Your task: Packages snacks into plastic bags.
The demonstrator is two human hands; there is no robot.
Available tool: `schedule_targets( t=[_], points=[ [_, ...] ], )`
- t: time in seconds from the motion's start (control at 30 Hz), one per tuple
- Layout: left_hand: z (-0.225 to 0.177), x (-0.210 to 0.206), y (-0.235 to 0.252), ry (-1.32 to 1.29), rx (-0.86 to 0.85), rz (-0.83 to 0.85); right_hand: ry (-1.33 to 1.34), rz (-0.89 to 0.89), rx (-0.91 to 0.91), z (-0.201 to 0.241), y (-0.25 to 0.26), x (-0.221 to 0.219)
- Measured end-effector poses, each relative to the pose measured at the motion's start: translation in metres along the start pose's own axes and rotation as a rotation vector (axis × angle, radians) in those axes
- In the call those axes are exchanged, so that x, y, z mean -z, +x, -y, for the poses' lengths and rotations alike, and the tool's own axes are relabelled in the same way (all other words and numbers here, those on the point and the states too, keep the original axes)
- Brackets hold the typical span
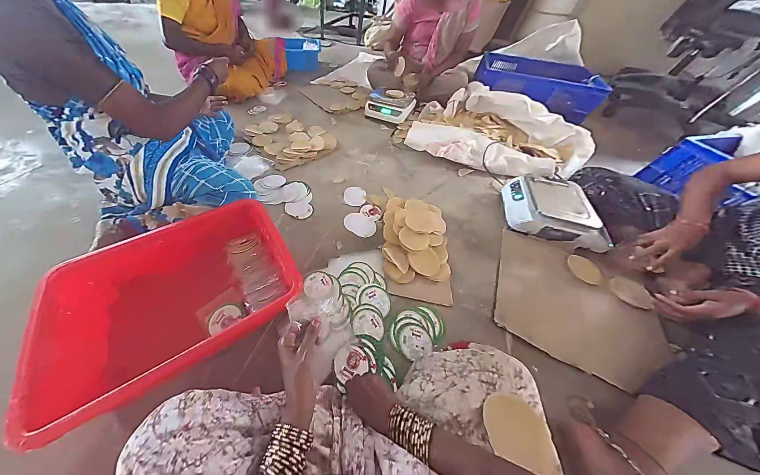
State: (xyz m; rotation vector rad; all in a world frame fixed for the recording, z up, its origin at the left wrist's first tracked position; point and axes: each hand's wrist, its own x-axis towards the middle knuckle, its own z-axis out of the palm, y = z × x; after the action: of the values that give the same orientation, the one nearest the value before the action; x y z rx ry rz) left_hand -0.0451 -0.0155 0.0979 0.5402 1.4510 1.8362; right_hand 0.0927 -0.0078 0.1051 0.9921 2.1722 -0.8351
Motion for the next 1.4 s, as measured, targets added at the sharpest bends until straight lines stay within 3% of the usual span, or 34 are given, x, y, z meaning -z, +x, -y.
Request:
schedule_targets(
  t=[0.17, 0.33, 0.47, 0.57, 0.73, 0.8, 0.9, 1.0, 1.07, 1.13, 1.23, 1.33, 1.4],
  points=[
    [-0.004, 0.000, 0.000, -0.007, 0.015, 0.008, 0.165, -0.177, -0.076, -0.026, 0.008, 0.005],
    [-0.005, 0.000, 0.001, -0.017, 0.024, 0.013, 0.622, -0.380, 0.011, -0.050, 0.001, 0.001],
    [-0.006, 0.001, -0.001, -0.003, 0.034, 0.022, 0.758, -0.451, 0.038, -0.056, -0.005, 0.011],
    [-0.008, 0.002, -0.002, 0.018, 0.030, 0.011, 0.884, -0.530, 0.086, -0.054, -0.017, 0.017],
    [-0.007, 0.003, -0.002, -0.020, 0.006, 0.027, 1.364, -0.551, 0.174, -0.049, -0.059, 0.023],
    [-0.009, 0.003, -0.003, -0.026, 0.013, 0.019, 1.433, -0.646, 0.179, -0.052, -0.081, 0.022],
    [-0.011, 0.002, -0.005, -0.008, 0.019, 0.014, 1.178, -0.981, 0.147, -0.068, -0.116, 0.014],
    [-0.010, 0.004, -0.008, -0.023, 0.042, 0.023, 0.528, -1.372, 0.023, -0.095, -0.159, -0.010],
    [-0.012, 0.003, -0.011, -0.035, 0.070, 0.033, 0.091, -1.459, -0.081, -0.114, -0.186, -0.029],
    [-0.012, 0.001, -0.012, -0.032, 0.092, 0.034, -0.181, -1.359, -0.149, -0.132, -0.205, -0.056],
    [-0.010, -0.003, -0.015, 0.012, 0.126, 0.047, -0.125, -1.090, -0.174, -0.149, -0.218, -0.092],
    [-0.006, -0.003, -0.018, 0.061, 0.121, 0.082, 0.128, -1.168, -0.349, -0.159, -0.219, -0.096],
    [-0.006, -0.002, -0.020, 0.102, 0.120, 0.111, 0.448, -1.064, -0.540, -0.161, -0.219, -0.085]
  ],
)
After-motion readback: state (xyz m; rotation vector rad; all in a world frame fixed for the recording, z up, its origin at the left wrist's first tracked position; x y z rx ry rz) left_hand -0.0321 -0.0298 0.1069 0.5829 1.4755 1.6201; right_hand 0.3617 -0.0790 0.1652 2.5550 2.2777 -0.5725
